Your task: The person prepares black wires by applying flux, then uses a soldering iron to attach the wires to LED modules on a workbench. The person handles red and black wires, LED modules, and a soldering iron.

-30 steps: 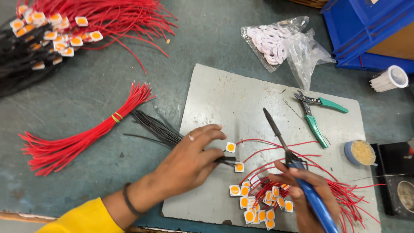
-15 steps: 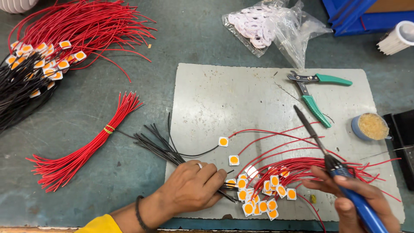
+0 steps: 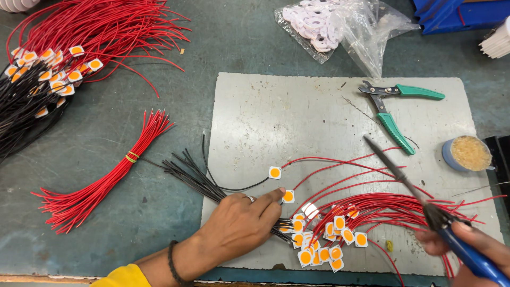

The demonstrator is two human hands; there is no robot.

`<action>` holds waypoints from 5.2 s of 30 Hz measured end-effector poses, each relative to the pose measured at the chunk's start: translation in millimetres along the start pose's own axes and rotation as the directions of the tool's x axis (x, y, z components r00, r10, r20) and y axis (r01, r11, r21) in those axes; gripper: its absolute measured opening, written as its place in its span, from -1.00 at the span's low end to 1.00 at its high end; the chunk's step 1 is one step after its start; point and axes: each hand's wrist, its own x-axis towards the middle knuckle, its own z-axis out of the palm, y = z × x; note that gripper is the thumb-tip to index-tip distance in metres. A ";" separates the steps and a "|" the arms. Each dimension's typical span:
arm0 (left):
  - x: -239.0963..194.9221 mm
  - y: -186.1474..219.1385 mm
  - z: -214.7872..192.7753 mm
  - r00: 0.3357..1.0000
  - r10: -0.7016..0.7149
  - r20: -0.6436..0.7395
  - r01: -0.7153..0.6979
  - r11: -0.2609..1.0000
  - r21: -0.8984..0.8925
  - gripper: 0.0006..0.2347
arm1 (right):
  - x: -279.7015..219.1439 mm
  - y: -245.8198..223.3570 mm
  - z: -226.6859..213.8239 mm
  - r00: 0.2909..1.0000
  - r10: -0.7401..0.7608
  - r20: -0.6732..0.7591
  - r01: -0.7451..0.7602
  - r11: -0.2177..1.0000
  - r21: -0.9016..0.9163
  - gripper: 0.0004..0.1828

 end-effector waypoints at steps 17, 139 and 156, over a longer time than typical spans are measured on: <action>0.7 1.1 -0.7 1.000 0.013 -0.018 -0.012 0.999 0.034 -0.91 | -29.4 -121.8 149.7 0.790 -0.592 0.156 0.567 0.611 -0.553 -0.79; -61.4 37.3 -4.7 0.982 -0.185 -0.036 0.186 0.982 0.016 -0.93 | -47.2 -95.5 140.0 0.836 -0.506 0.213 0.536 0.836 -0.115 -0.47; -59.7 38.3 -9.0 0.972 -0.177 -0.154 0.181 0.983 0.015 -0.94 | -50.7 -85.0 181.1 0.873 -0.482 0.076 0.475 0.803 -0.360 -0.80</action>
